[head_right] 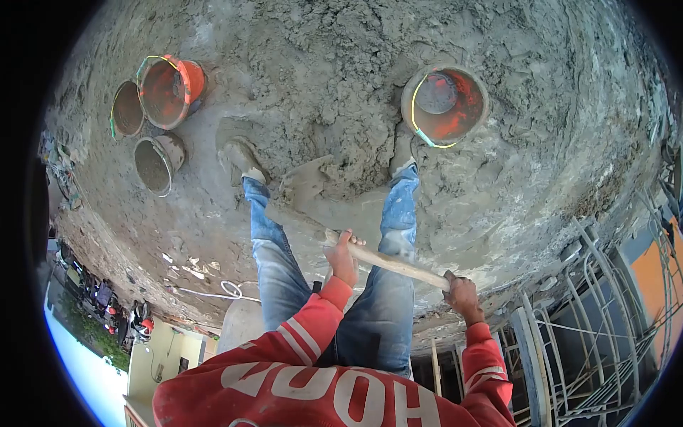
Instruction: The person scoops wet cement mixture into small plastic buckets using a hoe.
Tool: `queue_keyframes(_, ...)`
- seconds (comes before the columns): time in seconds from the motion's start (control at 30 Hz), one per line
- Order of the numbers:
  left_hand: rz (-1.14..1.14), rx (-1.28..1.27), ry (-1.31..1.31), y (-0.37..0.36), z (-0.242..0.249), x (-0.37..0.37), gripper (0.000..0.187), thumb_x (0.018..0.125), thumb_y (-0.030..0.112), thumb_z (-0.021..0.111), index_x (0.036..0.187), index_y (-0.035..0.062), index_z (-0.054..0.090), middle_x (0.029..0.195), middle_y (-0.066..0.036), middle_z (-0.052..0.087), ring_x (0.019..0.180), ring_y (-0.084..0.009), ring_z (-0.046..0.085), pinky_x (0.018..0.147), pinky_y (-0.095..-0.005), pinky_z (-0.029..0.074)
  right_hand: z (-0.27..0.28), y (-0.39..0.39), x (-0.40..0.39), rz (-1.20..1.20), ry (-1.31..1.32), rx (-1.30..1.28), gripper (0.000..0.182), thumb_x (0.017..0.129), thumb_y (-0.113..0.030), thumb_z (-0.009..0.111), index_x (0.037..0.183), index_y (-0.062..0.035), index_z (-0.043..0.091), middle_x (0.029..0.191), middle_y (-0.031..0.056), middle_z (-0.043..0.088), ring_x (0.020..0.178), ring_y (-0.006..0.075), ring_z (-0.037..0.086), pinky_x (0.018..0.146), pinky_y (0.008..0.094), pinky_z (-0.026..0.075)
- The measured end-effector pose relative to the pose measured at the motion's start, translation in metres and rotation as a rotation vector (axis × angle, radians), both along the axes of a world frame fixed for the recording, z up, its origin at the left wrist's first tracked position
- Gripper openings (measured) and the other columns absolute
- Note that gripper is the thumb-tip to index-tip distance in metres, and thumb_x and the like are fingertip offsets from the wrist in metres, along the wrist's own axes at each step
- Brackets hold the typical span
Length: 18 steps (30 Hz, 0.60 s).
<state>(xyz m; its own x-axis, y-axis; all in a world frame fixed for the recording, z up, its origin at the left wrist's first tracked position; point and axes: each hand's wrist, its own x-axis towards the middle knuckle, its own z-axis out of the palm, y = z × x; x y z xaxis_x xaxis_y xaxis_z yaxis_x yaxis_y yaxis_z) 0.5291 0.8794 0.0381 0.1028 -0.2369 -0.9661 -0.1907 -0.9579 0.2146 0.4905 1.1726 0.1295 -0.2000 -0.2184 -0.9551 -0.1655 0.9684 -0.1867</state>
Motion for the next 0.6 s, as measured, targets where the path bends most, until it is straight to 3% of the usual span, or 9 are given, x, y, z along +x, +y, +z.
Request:
queue_keyframes(0.07,-0.036,-0.017,0.008,0.008,-0.001,0.004,0.016,0.085,0.007,0.063,0.080,0.0035,0.049,0.065,-0.004,0.048,0.054,-0.0166,0.049,0.052,-0.0351,0.046,0.031,-0.008,0.005,-0.069,0.040,0.077,0.033,0.073,-0.015,0.069,0.102,-0.0096,0.054,0.076,0.0181,0.063,0.077,0.0431,0.061,0.070,0.0512,0.047)
queue_keyframes(0.17,-0.193,0.187,0.024,-0.011,-0.074,-0.015,0.015,0.086,0.008,0.062,0.083,0.0028,0.049,0.062,-0.005,0.047,0.050,-0.0168,0.048,0.048,-0.0347,0.044,0.038,-0.061,0.023,-0.187,0.043,0.224,0.033,0.072,-0.015,0.069,0.101,-0.0074,0.054,0.077,0.0199,0.063,0.078,0.0446,0.060,0.070,0.0532,0.047)
queue_keyframes(0.2,-0.301,0.256,0.041,-0.029,-0.113,-0.032,0.013,0.086,0.008,0.062,0.087,0.0032,0.050,0.062,-0.004,0.046,0.049,-0.0167,0.046,0.048,-0.0337,0.043,0.019,-0.097,0.024,-0.257,0.061,0.241,0.032,0.072,-0.015,0.069,0.098,-0.0016,0.055,0.081,0.0249,0.063,0.081,0.0465,0.060,0.071,0.0548,0.047)
queue_keyframes(0.23,-0.389,0.230,0.062,-0.044,-0.172,-0.043,0.012,0.086,0.007,0.061,0.086,0.0026,0.050,0.060,-0.004,0.045,0.045,-0.0166,0.045,0.044,-0.0322,0.042,-0.018,-0.123,0.034,-0.299,0.181,0.040,0.035,0.073,-0.015,0.068,0.099,0.0049,0.055,0.082,0.0293,0.062,0.082,0.0471,0.061,0.070,0.0540,0.048)
queue_keyframes(0.27,-0.505,0.221,0.028,-0.059,-0.231,-0.053,0.011,0.084,0.005,0.061,0.084,0.0013,0.051,0.061,-0.005,0.048,0.045,-0.0170,0.047,0.042,-0.0318,0.043,-0.056,-0.151,0.036,-0.395,0.125,0.079,0.037,0.072,-0.014,0.068,0.098,0.0096,0.056,0.083,0.0312,0.061,0.082,0.0454,0.062,0.071,0.0502,0.050)
queue_keyframes(0.3,-0.640,0.162,-0.001,-0.083,-0.256,-0.079,0.010,0.082,0.002,0.061,0.082,-0.0008,0.052,0.062,-0.006,0.052,0.046,-0.0178,0.051,0.041,-0.0321,0.045,-0.085,-0.182,0.022,-0.556,0.021,0.083,0.037,0.072,-0.018,0.068,0.097,0.0075,0.058,0.088,0.0311,0.063,0.085,0.0462,0.062,0.078,0.0489,0.051)
queue_keyframes(0.4,-0.666,-0.113,0.117,-0.169,-0.271,-0.125,0.011,0.081,0.000,0.062,0.081,-0.0050,0.052,0.062,-0.009,0.054,0.046,-0.0180,0.053,0.041,-0.0315,0.045,-0.137,-0.251,-0.004,-0.541,0.045,0.029,0.040,0.072,-0.020,0.070,0.099,0.0069,0.058,0.092,0.0279,0.064,0.087,0.0442,0.062,0.078,0.0484,0.051)
queue_keyframes(0.5,-0.538,-0.286,0.199,-0.277,-0.248,-0.153,0.013,0.084,0.000,0.062,0.086,-0.0054,0.050,0.065,-0.008,0.053,0.049,-0.0156,0.050,0.043,-0.0300,0.044,-0.209,-0.297,-0.004,-0.294,0.165,-0.185,0.041,0.073,-0.023,0.072,0.103,0.0030,0.058,0.097,0.0235,0.061,0.091,0.0422,0.060,0.080,0.0474,0.049)
queue_keyframes(0.6,-0.532,-0.531,0.179,-0.380,-0.220,-0.166,0.013,0.085,0.003,0.061,0.085,-0.0047,0.051,0.065,-0.007,0.052,0.051,-0.0144,0.051,0.044,-0.0289,0.044,-0.227,-0.374,-0.012,-0.191,0.285,-0.355,0.041,0.072,-0.023,0.073,0.101,0.0016,0.057,0.098,0.0217,0.059,0.093,0.0421,0.058,0.083,0.0475,0.048)
